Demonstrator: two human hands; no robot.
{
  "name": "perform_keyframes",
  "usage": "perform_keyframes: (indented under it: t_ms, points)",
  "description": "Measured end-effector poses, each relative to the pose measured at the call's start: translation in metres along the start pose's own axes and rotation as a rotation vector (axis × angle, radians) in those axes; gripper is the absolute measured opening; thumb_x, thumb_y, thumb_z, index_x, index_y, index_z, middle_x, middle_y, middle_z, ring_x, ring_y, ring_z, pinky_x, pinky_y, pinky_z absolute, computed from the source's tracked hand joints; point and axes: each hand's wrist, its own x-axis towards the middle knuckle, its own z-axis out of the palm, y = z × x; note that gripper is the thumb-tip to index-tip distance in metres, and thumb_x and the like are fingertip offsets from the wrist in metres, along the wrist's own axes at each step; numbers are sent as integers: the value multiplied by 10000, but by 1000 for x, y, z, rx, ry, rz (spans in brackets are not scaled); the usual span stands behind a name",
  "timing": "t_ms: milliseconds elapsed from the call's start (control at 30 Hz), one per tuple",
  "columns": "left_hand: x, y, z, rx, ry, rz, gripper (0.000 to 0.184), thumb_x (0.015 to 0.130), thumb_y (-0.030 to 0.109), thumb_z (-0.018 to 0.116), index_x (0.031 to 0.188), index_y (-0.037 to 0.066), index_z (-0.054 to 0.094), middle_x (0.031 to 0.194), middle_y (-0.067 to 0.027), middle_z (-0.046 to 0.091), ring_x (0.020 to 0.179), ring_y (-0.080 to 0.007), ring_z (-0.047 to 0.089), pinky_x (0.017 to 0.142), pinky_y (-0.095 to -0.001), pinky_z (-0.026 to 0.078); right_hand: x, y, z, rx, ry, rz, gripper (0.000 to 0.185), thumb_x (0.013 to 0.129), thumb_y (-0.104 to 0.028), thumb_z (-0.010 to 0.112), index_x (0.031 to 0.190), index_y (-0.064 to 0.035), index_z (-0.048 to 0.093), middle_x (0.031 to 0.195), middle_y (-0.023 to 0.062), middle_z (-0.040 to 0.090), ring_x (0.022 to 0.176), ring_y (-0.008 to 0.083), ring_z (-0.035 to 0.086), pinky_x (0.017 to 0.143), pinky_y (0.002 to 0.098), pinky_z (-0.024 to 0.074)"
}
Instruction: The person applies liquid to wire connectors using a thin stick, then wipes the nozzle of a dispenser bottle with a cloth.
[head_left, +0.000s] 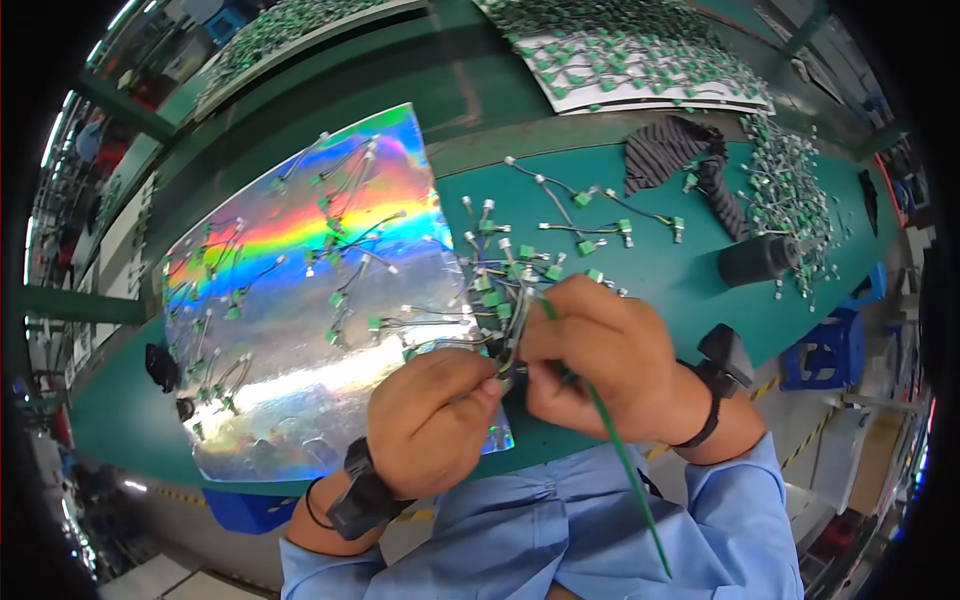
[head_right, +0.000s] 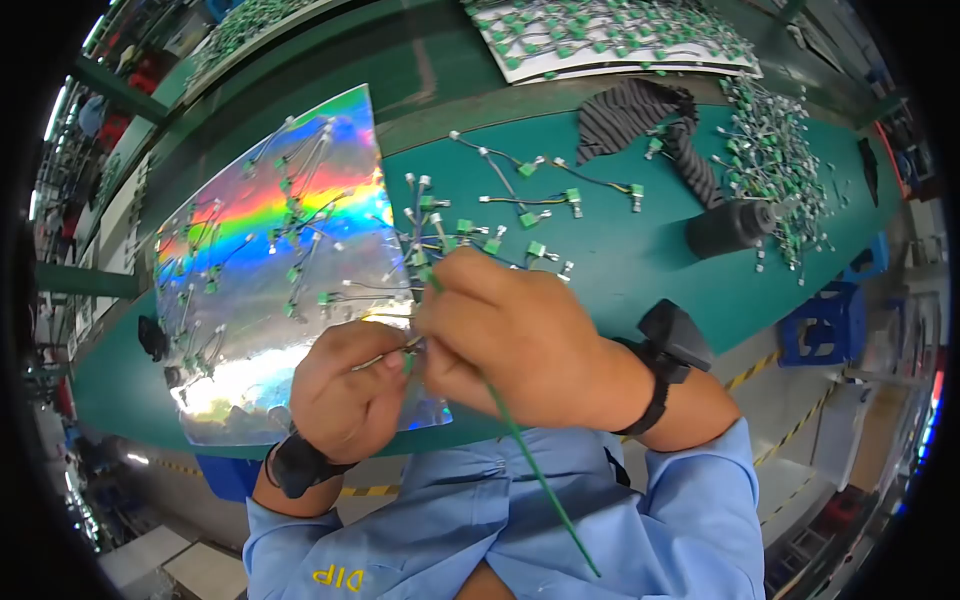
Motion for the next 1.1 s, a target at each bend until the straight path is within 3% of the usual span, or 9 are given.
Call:
perform_keyframes:
  t_ms: [100, 300, 567, 667, 1100]
  points:
    - [1, 1, -8, -59, -64, -83, 176, 753, -102, 684, 871, -1, 601, 945, -162, 661, 798, -301, 662, 674, -351, 552, 4, 1, -3, 53, 25, 4, 253, 659, 1, 718, 883, -56, 614, 784, 75, 532, 594, 237, 575, 482, 335, 460]
    - [-10, -2, -9, -533, 52, -463, 303, 772, -80, 734, 1052, 11, 658, 1066, -152, 669, 963, -250, 666, 793, -319, 541, 9, 2, -14, 282, -26, 152, 132, 746, -15, 709, 851, -43, 633, 762, 65, 545, 597, 195, 584, 502, 309, 451]
    - [-9, -2, -10, -494, 19, -441, 338, 780, -56, 750, 1101, 8, 668, 1083, -157, 670, 983, -241, 668, 813, -307, 539, 6, 2, -12, 408, -189, 293, 127, 781, -30, 715, 902, -20, 677, 843, 62, 611, 596, 116, 561, 498, 246, 446]
    - [-5, 0, -12, -399, -8, -391, 327, 777, -53, 753, 1090, 5, 677, 1077, -158, 670, 964, -246, 673, 794, -305, 544, 8, -3, -12, 415, -185, 326, 130, 756, -8, 709, 858, -51, 642, 770, 43, 554, 591, 142, 606, 519, 274, 463]
    - [-2, 0, -4, -107, -91, -193, 295, 732, -60, 736, 1013, 13, 683, 967, -131, 664, 832, -282, 659, 708, -349, 541, 2, 2, -1, 296, -195, 341, 155, 707, -18, 721, 777, -48, 586, 733, 56, 546, 602, 194, 592, 530, 307, 472]
